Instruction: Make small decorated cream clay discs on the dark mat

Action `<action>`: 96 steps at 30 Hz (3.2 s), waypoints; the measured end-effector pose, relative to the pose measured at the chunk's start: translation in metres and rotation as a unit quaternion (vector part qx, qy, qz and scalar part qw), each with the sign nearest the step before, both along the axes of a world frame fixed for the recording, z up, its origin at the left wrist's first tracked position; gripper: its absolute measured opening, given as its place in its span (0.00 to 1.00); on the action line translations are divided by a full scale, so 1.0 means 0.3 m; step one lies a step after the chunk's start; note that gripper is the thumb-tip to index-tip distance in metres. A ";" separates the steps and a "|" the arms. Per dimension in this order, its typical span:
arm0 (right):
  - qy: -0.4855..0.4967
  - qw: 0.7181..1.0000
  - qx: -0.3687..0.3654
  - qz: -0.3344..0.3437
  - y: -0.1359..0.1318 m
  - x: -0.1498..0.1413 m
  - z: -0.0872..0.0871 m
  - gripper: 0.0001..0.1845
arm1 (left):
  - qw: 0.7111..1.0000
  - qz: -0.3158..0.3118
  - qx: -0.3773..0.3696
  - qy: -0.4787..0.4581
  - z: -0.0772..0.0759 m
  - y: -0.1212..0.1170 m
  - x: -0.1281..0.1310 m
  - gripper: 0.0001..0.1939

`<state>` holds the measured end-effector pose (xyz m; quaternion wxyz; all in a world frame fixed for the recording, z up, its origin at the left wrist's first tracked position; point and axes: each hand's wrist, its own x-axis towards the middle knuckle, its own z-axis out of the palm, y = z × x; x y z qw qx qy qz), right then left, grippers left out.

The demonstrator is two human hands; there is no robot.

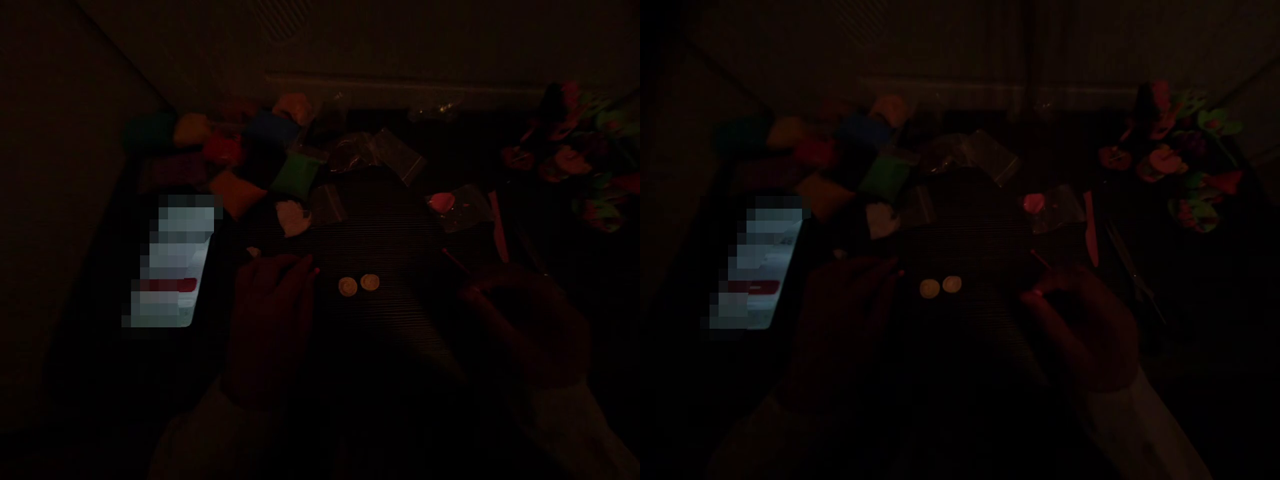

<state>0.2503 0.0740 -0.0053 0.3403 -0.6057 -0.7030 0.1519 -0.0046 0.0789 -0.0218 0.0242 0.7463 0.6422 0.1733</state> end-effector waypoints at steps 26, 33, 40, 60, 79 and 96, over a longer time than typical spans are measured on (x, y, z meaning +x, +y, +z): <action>-0.242 0.945 0.085 0.205 -0.046 -0.112 -0.023 0.09 | 0.996 0.011 0.063 -0.061 0.019 -0.022 0.016 0.13; -0.286 0.934 0.092 0.193 -0.083 -0.073 -0.007 0.19 | 0.993 0.017 0.084 -0.084 0.010 -0.042 0.002 0.13; -0.324 0.920 0.084 0.206 -0.124 -0.092 -0.007 0.19 | 0.992 0.007 0.080 -0.101 0.008 -0.040 0.004 0.12; -0.020 0.974 0.119 0.193 -0.120 -0.217 0.100 0.07 | 0.618 0.014 -0.119 -0.777 0.165 -0.061 0.147 0.34; -0.078 0.945 0.124 0.294 -0.221 -0.205 0.053 0.28 | 0.621 -0.039 -0.125 -0.773 0.242 -0.090 0.175 0.37; -0.075 0.940 0.104 0.316 -0.216 -0.196 0.027 0.29 | 0.656 -0.037 -0.151 -0.739 0.227 -0.081 0.180 0.37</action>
